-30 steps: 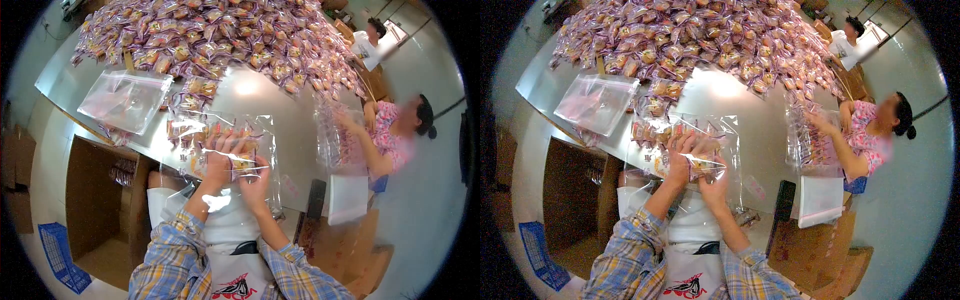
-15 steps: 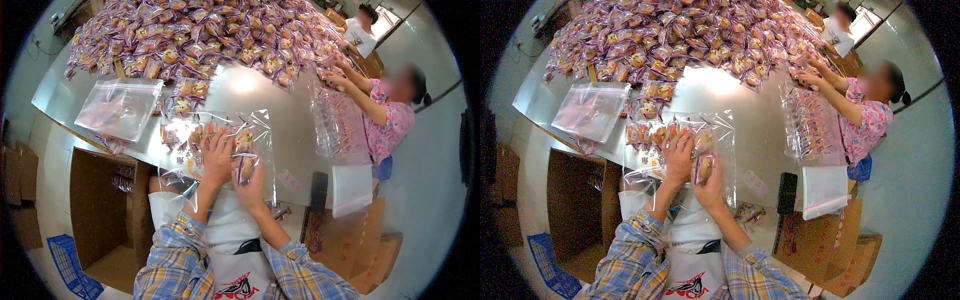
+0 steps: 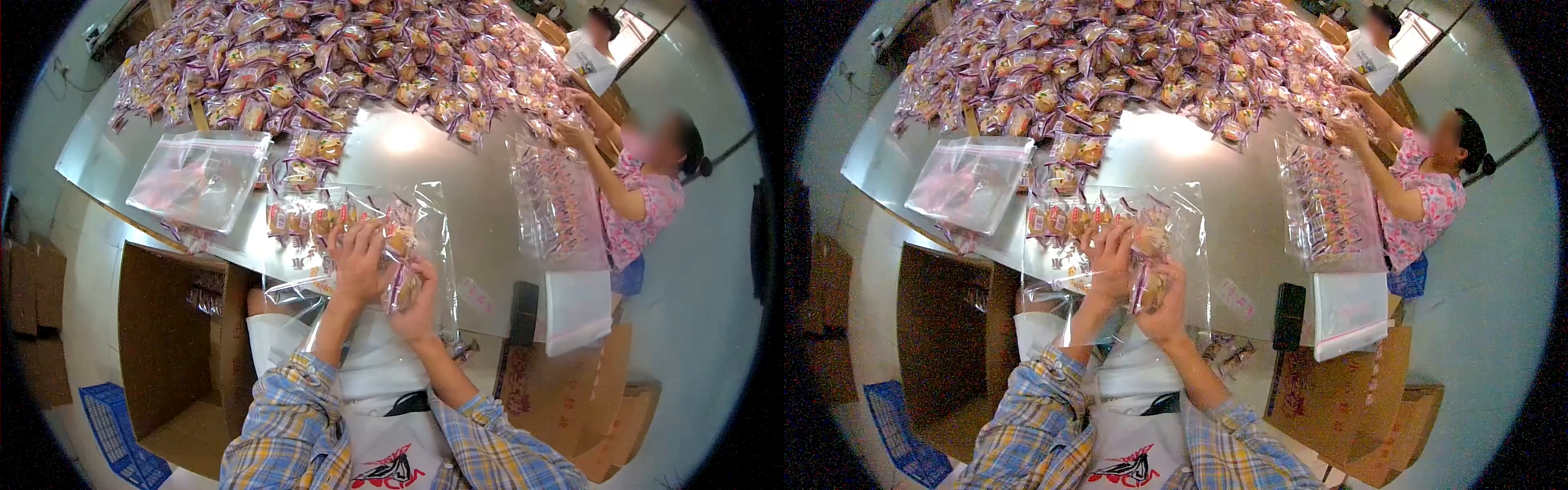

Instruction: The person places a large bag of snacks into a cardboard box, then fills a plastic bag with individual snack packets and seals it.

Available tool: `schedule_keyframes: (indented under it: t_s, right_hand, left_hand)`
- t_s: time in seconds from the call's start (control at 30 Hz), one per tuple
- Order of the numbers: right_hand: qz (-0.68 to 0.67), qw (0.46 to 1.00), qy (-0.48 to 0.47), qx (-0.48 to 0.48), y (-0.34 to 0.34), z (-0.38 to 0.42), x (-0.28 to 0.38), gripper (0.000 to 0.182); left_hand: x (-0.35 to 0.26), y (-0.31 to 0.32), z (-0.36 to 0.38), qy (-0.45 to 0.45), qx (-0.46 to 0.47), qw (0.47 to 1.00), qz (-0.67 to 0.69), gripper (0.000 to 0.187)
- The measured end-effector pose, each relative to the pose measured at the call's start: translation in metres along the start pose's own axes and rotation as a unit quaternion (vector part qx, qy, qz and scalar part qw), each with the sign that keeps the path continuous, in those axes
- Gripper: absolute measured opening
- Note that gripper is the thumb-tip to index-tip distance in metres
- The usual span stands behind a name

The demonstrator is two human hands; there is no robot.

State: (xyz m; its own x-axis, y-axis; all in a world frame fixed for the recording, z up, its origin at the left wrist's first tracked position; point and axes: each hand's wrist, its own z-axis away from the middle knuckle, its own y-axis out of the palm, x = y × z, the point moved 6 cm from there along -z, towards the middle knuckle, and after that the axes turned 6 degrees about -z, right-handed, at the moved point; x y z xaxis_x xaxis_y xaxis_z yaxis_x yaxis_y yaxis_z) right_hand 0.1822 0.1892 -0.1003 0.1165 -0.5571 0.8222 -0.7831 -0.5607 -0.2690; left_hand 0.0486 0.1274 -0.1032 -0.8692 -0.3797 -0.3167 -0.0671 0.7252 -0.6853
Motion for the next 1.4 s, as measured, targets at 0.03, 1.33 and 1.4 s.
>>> schedule_keyframes:
  t_s: [0.03, 1.33, 1.4]
  right_hand:
    - [-0.057, 0.997, 0.042, -0.002, 0.001, 0.002, -0.006, 0.073]
    - [0.098, 0.994, 0.048, 0.023, -0.007, -0.006, 0.015, 0.078]
    - [0.122, 0.989, 0.064, 0.055, -0.004, -0.007, 0.006, 0.08]
  left_hand:
    - [0.0, 0.0, 0.0, 0.002, -0.001, 1.0, 0.014, 0.069]
    - [-0.005, 0.0, -0.003, 0.009, -0.024, 1.0, 0.007, 0.032]
    - [-0.005, -0.002, -0.003, 0.01, -0.023, 1.0, 0.008, 0.03]
